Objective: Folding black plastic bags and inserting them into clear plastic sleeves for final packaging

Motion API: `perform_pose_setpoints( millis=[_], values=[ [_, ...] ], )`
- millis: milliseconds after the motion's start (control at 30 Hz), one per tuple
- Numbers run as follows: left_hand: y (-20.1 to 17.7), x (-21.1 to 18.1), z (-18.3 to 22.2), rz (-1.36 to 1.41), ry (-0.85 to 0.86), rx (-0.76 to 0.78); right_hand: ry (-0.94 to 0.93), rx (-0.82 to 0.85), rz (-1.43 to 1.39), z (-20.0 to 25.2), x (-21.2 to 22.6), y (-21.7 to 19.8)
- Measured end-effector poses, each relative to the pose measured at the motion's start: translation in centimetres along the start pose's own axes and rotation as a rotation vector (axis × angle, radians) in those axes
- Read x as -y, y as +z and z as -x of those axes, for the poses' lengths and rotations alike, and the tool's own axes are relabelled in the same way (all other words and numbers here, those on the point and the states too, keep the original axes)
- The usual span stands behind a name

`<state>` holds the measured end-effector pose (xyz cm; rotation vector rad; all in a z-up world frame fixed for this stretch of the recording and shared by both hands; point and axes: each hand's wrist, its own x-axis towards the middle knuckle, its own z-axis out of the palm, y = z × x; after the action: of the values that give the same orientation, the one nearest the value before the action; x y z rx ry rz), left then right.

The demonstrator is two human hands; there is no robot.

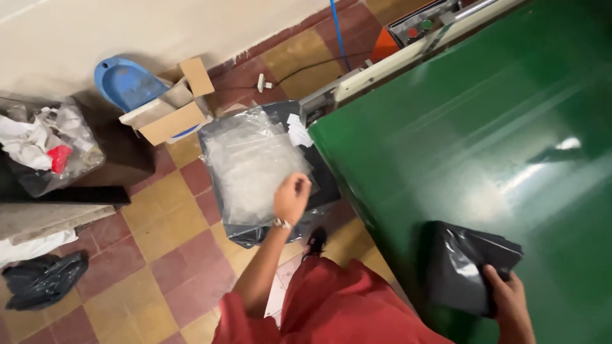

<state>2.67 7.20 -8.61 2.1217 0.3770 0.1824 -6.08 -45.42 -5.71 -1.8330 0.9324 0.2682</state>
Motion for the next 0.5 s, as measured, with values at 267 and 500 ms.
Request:
perform_pose_setpoints(
  millis=[267,500],
  values=[
    [6.8,14.1,-18.2,-0.247,-0.153,-0.103,-0.116,-0.078,0.053,-2.2,-3.2,-1.3],
    [10.4,14.9,-25.7,-0.387,-0.504,0.006,-0.058,-0.124,-0.014,-4.6,-6.6,-2.9]
  ],
)
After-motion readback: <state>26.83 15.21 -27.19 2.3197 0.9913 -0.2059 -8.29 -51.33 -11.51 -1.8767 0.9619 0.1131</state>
